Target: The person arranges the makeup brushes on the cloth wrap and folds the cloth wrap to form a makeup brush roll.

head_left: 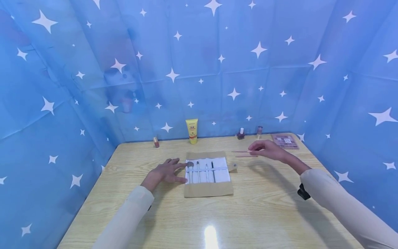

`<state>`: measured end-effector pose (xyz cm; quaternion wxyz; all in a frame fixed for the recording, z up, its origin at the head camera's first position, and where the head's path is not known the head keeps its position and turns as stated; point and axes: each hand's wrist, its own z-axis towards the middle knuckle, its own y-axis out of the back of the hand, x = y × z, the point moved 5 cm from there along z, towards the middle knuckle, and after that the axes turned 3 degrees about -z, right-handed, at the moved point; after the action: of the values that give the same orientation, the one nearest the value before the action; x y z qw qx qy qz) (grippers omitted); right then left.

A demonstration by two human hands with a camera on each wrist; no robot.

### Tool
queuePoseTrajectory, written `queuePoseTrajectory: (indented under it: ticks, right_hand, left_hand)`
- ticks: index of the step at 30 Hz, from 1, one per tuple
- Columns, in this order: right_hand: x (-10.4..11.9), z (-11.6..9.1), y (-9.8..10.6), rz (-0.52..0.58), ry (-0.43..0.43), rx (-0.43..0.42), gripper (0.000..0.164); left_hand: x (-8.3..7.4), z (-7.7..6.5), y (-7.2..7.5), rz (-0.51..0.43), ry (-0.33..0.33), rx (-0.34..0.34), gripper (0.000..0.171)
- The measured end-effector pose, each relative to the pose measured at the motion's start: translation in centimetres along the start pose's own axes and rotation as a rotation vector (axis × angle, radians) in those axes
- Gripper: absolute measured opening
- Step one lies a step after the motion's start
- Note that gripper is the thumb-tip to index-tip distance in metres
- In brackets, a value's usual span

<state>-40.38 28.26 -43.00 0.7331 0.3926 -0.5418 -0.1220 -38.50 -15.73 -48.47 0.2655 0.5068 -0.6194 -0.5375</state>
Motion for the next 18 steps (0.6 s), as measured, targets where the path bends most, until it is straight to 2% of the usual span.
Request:
queuePoseTrajectory:
  ticks: [7,18]
  right_hand:
    - [0.9,1.4,-0.6,0.110,-0.049,-0.030,0.030]
    - [2.1,3.8,-2.4,0.298,-0.032,-0.028,0.034]
  left_hand:
    - [-0.1,-0.2,0.1,-0.012,0.002,0.008,0.085]
    - [0.0,-0.3,0.3,0.004,-0.007,0.010,0.085]
